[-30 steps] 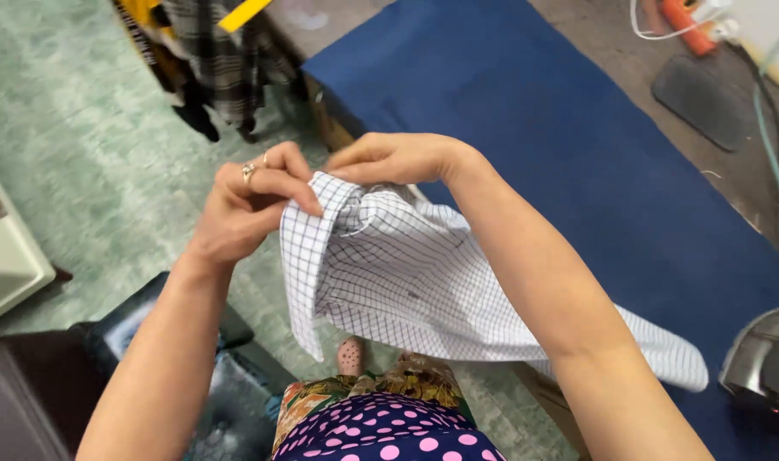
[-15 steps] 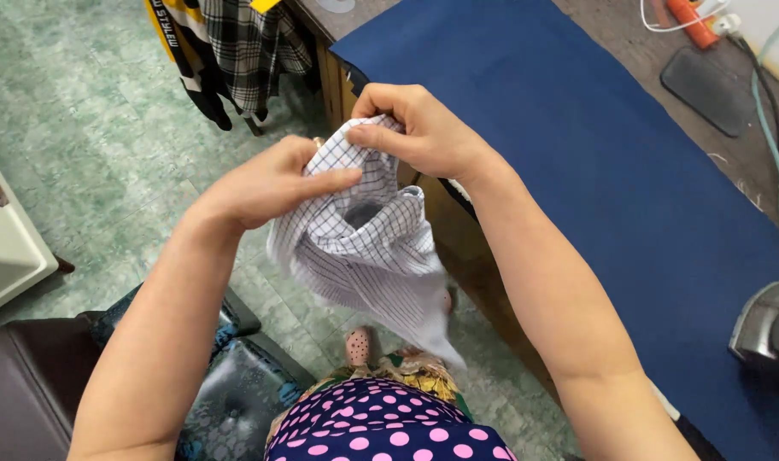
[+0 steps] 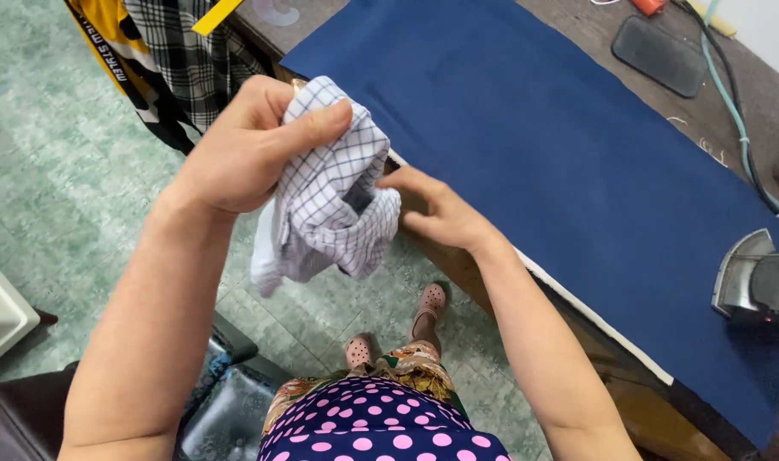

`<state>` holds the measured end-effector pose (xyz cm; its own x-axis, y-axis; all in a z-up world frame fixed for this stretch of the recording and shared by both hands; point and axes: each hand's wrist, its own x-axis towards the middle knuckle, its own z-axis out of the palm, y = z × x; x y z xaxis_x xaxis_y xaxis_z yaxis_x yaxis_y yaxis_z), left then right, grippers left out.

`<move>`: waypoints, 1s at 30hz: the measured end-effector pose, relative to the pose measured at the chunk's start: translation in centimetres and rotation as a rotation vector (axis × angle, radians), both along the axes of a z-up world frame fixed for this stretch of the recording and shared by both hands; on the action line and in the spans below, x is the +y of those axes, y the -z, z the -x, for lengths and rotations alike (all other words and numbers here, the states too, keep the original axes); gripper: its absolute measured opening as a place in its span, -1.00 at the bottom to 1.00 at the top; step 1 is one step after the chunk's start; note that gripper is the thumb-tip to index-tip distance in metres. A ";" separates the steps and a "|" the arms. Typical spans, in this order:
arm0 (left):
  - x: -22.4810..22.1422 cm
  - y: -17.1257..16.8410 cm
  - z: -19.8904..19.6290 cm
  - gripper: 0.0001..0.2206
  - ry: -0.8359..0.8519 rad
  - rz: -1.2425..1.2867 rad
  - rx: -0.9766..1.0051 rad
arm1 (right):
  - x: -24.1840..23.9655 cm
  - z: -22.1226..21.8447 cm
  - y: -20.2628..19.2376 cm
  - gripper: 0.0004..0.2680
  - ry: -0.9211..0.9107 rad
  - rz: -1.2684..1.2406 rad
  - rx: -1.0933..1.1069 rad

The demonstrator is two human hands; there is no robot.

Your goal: Ironing a checkered shirt on an ironing board using a steam iron.

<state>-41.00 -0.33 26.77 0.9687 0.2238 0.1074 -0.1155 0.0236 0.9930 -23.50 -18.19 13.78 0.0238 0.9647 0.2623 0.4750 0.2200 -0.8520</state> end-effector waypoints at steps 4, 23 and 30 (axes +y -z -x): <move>2.1 -0.7 0.5 -0.81 -0.092 -0.064 -0.061 | -0.9 -0.9 1.0 -0.96 0.106 0.086 -0.164; -2.1 1.1 -5.6 -0.72 -0.427 0.006 -0.193 | -5.1 4.5 1.2 -0.87 0.786 -0.258 0.406; 0.2 4.3 -6.1 -0.76 -0.444 -0.506 -0.143 | -9.2 1.9 -2.0 -0.99 0.846 -0.285 -0.010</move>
